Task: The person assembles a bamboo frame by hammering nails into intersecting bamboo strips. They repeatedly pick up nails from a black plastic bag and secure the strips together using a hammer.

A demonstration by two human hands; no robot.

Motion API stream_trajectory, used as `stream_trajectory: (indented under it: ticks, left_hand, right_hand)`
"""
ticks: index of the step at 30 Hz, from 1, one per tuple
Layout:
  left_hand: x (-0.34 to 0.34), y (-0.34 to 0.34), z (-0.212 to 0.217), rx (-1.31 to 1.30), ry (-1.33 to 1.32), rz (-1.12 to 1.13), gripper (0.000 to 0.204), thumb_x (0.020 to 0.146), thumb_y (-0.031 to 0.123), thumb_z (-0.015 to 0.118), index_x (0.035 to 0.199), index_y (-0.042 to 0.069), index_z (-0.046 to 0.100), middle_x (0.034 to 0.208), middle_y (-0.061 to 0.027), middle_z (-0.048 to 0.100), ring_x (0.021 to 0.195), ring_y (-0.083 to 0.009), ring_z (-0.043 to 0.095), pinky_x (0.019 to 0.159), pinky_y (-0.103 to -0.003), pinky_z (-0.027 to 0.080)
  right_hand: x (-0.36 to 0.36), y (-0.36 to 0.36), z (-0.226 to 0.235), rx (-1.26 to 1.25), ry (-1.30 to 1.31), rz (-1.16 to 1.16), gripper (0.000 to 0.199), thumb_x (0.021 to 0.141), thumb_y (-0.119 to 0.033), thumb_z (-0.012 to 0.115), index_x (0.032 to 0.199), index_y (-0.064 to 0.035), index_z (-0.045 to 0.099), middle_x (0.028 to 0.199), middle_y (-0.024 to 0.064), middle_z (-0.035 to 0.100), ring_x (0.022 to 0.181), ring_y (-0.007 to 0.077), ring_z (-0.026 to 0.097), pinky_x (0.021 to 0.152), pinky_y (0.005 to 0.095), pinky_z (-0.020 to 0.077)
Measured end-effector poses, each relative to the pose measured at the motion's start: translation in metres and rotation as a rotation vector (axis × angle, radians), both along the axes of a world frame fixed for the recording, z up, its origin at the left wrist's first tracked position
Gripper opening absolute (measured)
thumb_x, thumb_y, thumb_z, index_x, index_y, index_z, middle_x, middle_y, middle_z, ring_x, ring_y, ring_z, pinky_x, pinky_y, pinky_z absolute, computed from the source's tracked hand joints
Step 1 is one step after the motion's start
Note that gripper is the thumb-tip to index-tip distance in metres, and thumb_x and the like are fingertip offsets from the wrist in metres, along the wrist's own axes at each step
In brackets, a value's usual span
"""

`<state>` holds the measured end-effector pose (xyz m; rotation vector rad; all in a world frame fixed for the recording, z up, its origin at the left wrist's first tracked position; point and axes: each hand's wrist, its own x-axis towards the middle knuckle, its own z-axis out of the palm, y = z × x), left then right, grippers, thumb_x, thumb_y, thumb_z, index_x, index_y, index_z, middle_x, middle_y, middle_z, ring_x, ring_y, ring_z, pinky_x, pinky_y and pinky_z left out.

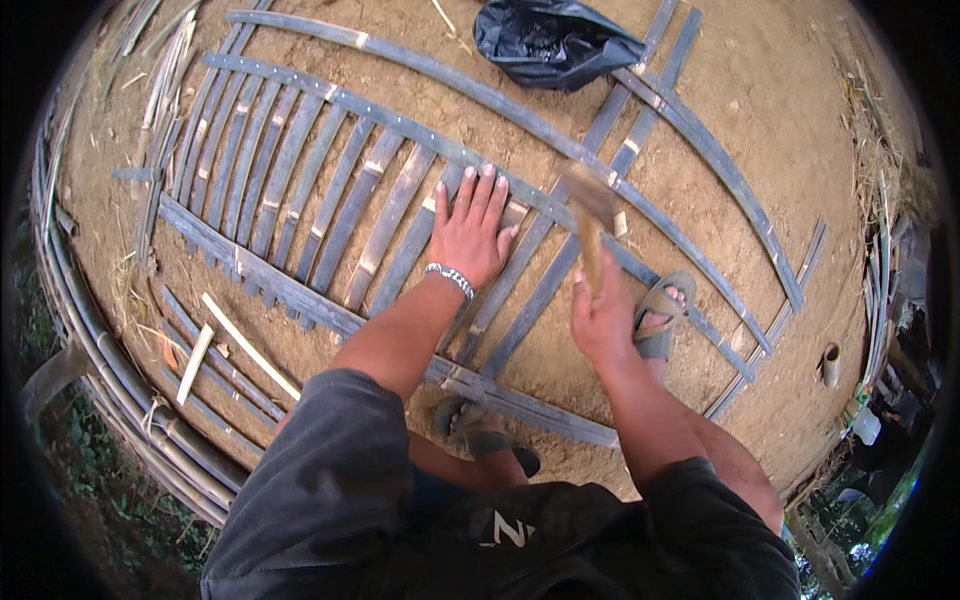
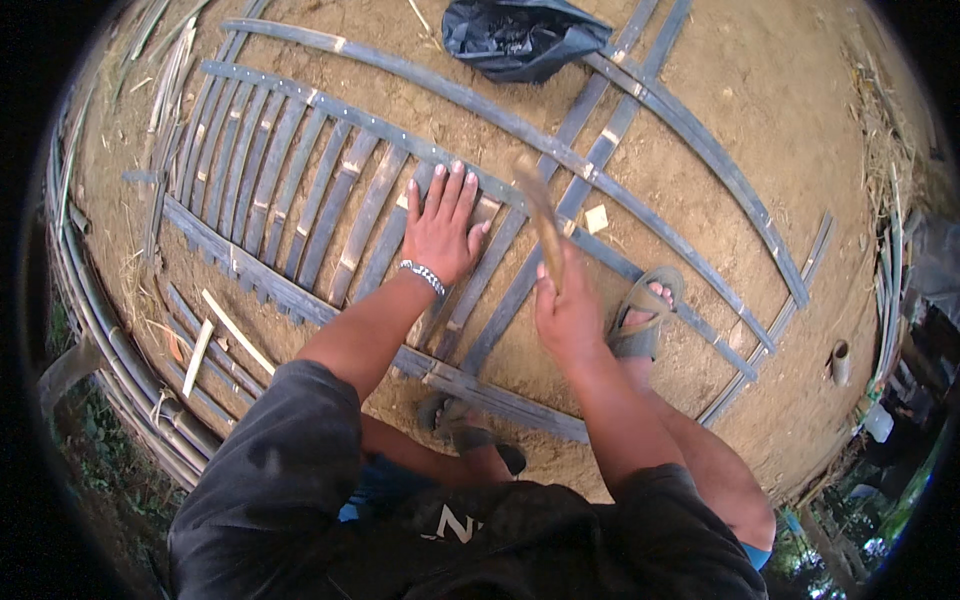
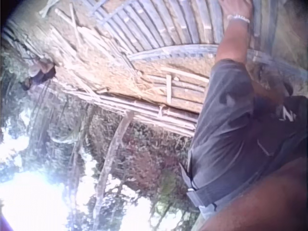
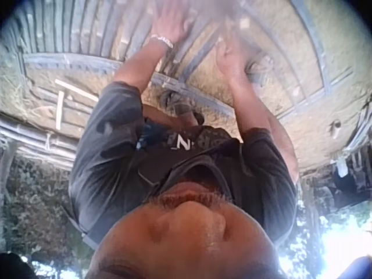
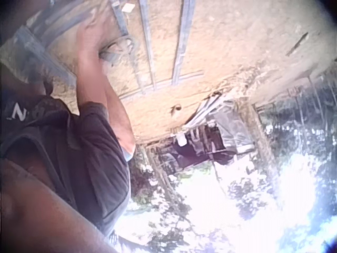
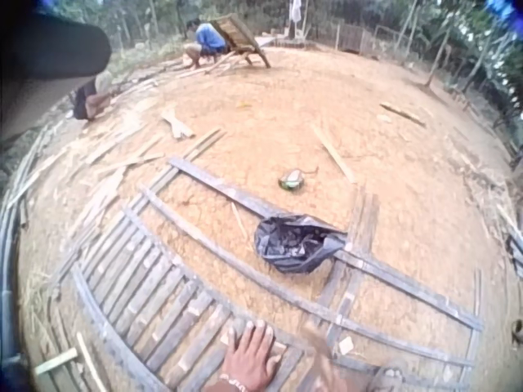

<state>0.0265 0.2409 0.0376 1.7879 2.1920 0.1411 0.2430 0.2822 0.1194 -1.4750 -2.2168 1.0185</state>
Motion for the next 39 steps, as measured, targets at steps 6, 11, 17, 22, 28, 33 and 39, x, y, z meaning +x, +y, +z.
stream_trajectory:
  ticks: [6,11,17,22,28,33,39]
  left_hand:
    - [0.005,0.003,0.002,0.005,-0.009,-0.010,0.073,0.102,0.045,0.051,0.162,0.009,0.033,0.171,-0.0126,0.025,0.159,-0.0341,0.020,0.127,-0.062,0.011]
    - [0.002,0.001,0.001,0.012,0.013,-0.009,0.073,0.102,0.046,0.051,0.162,0.008,0.033,0.171,-0.0129,0.025,0.159,-0.0342,0.019,0.127,-0.062,0.011]
    - [0.005,0.001,0.001,0.003,0.018,-0.021,0.073,0.101,0.047,0.051,0.162,0.009,0.034,0.171,-0.0129,0.025,0.159,-0.0337,0.019,0.127,-0.061,0.010]
    - [0.005,0.001,0.002,-0.005,0.014,-0.017,0.074,0.101,0.047,0.052,0.162,0.010,0.033,0.172,-0.0128,0.024,0.159,-0.0336,0.019,0.127,-0.061,0.008]
    - [0.004,-0.004,0.001,-0.009,0.011,-0.009,0.075,0.101,0.047,0.053,0.162,0.009,0.033,0.171,-0.0129,0.025,0.159,-0.0339,0.019,0.127,-0.061,0.009]
    - [0.007,0.002,0.004,0.018,0.003,-0.021,0.074,0.100,0.046,0.054,0.162,0.010,0.034,0.171,-0.0128,0.026,0.159,-0.0335,0.019,0.127,-0.061,0.010]
    - [0.007,0.001,0.007,-0.048,0.039,-0.003,0.073,0.103,0.049,0.048,0.164,0.013,0.030,0.173,-0.0082,0.023,0.160,-0.0291,0.017,0.128,-0.059,0.009]
  right_hand:
    - [0.012,-0.007,-0.023,-0.043,-0.079,0.075,0.052,0.102,-0.011,0.059,0.147,0.0084,0.043,0.134,0.0300,0.061,0.121,0.0453,0.063,0.101,0.0477,0.0497]
    - [0.001,0.000,-0.016,-0.186,-0.051,-0.114,0.050,0.102,-0.014,0.057,0.147,0.0032,0.043,0.129,0.0307,0.064,0.114,0.0483,0.065,0.093,0.0516,0.0523]
    - [-0.005,-0.007,-0.022,-0.366,-0.346,0.016,0.036,0.103,-0.019,0.058,0.133,0.0014,0.055,0.116,0.0293,0.067,0.105,0.0494,0.067,0.089,0.0554,0.0520]
    - [0.003,-0.007,-0.027,0.099,0.089,-0.029,0.041,0.102,-0.017,0.057,0.141,-0.0055,0.049,0.116,0.0317,0.066,0.106,0.0514,0.065,0.091,0.0570,0.0517]
    - [-0.010,0.015,-0.010,-0.332,-0.286,0.020,0.042,0.102,-0.015,0.057,0.141,-0.0015,0.051,0.121,0.0318,0.065,0.113,0.0501,0.064,0.094,0.0546,0.0512]
    - [0.016,0.000,-0.031,0.177,0.042,0.089,0.045,0.102,-0.015,0.057,0.145,-0.0083,0.046,0.118,0.0311,0.067,0.105,0.0516,0.065,0.088,0.0571,0.0521]
    - [0.017,0.005,-0.016,-0.154,-0.170,0.003,0.048,0.102,-0.017,0.059,0.147,-0.0091,0.044,0.116,0.0308,0.068,0.103,0.0531,0.065,0.087,0.0576,0.0521]
